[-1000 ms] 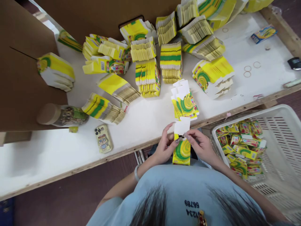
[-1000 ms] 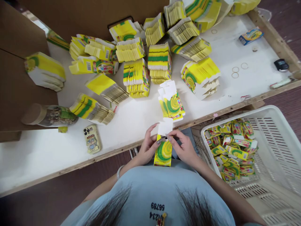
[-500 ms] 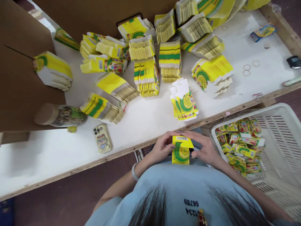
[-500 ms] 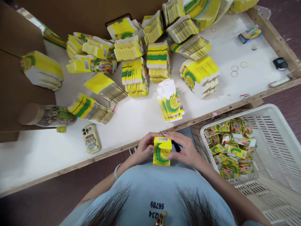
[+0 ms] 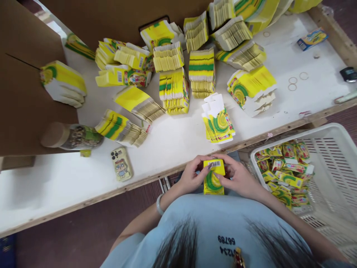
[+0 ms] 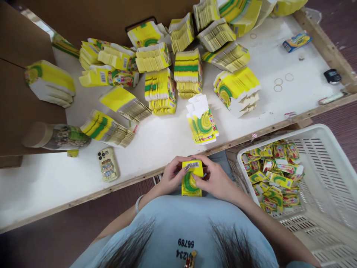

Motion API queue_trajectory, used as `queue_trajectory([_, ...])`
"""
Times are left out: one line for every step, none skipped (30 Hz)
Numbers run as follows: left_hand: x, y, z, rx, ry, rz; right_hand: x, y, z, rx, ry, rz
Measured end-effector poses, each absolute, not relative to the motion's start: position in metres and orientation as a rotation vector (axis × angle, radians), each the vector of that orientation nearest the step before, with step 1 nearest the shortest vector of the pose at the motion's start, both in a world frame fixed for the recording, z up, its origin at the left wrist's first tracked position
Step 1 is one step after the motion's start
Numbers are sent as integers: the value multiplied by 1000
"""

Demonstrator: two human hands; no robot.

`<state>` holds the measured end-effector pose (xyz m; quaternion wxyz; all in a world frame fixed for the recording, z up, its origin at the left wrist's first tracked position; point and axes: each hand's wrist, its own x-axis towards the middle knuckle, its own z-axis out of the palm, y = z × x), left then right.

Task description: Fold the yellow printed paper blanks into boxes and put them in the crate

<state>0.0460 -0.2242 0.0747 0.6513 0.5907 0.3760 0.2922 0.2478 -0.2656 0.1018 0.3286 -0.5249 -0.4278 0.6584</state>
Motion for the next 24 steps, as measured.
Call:
queue_trajectory([46,-224,74,1348,856,662,249,-264,104,-1384,-1108,1744])
queue_trajectory([47,-225,74,1351,852,666,250,-263,105,-1394,-1099,1763])
queue_trajectory([47,-225,73,1353,843,673,252,-262,106,-1400,-1092,1782])
queue_trajectory([47,-225,73,1354,832,684,254,-262,107,-1399,-1089,1800])
queue_trajectory([48,-226,72,1355,821,700,256,-261,107,-1390,-1091,1813])
queue_trajectory([48,-226,71,1356,812,718,258,-260,106,-1373,-1098,1822])
queue_trajectory([48,-226,70,1358,806,737,261,-260,105,-1349,-1108,1826])
queue_trajectory([49,-226,68,1360,804,750,263,-259,104,-1320,-1118,1827])
queue_trajectory([49,-226,67,1360,805,757,266,-259,103,-1290,-1122,1827])
queue_trajectory([49,-226,66,1358,805,758,268,-259,102,-1265,-1114,1828])
queue_trajectory([49,-226,66,1353,807,753,270,-258,100,-1247,-1095,1832])
queue_trajectory([49,-226,65,1348,811,744,271,-258,99,-1238,-1068,1838])
queue_trajectory([50,-226,65,1345,817,735,271,-259,97,-1237,-1038,1847])
queue_trajectory([50,-226,66,1344,825,731,270,-259,95,-1238,-1008,1858])
queue_trajectory([50,-227,66,1344,831,734,267,-260,93,-1239,-980,1868])
queue_trajectory([51,-228,67,1342,834,744,262,-260,91,-1236,-953,1870])
queue_trajectory([52,-228,68,1338,836,756,257,-261,89,-1228,-926,1860])
queue_trajectory([53,-228,69,1330,838,769,252,-261,87,-1215,-903,1838])
queue_trajectory([54,-228,69,1323,845,778,247,-261,86,-1202,-886,1807])
queue_trajectory([56,-225,69,1317,866,786,244,-262,85,-1197,-875,1769])
queue_trajectory([58,-221,68,1311,900,795,246,-262,84,-1207,-872,1725])
queue_trajectory([61,-214,67,1308,948,809,252,-263,83,-1240,-876,1670])
queue_trajectory([65,-204,66,1309,1001,826,265,-264,82,-1301,-886,1596])
queue_trajectory([70,-192,64,1318,1062,847,283,-268,80,-1390,-900,1499])
